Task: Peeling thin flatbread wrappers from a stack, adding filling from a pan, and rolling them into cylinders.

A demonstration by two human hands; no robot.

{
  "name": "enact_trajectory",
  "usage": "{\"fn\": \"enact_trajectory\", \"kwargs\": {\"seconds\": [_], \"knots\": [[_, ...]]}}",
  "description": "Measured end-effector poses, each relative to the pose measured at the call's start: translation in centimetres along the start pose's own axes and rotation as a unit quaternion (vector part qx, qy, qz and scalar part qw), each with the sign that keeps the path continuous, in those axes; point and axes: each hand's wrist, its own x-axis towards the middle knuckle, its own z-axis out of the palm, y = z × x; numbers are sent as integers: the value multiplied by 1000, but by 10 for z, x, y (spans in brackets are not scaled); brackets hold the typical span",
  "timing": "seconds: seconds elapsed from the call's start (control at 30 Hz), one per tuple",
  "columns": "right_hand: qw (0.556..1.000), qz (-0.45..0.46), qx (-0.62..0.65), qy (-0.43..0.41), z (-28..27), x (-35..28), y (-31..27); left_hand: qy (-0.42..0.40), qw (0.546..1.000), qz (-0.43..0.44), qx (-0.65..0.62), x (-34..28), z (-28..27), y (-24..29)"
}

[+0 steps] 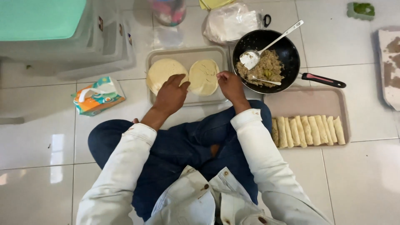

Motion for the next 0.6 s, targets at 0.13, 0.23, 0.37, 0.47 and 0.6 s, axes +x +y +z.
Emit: {"fn": "enact_trajectory", "kwargs": {"seconds": [0.13, 0.23, 0.37, 0.47, 0.6], "knots": [[991, -56, 117, 40, -74, -28, -76, -1, 1000, 16, -4, -7, -50, 12], [987, -113, 82, 74, -137, -38, -126, -27, 998, 14, -50, -2, -62, 16], [990, -61, 96, 86, -194, -46, -171, -108, 984, -11, -142, 14, -49, 24], [996, -37, -13, 79, -193, -21, -129, -153, 971, 3, -185, 32, 18, 25], [961, -66, -268, -21, -155, 16, -2, -238, 950, -12, -204, 50, 135, 34]]}}
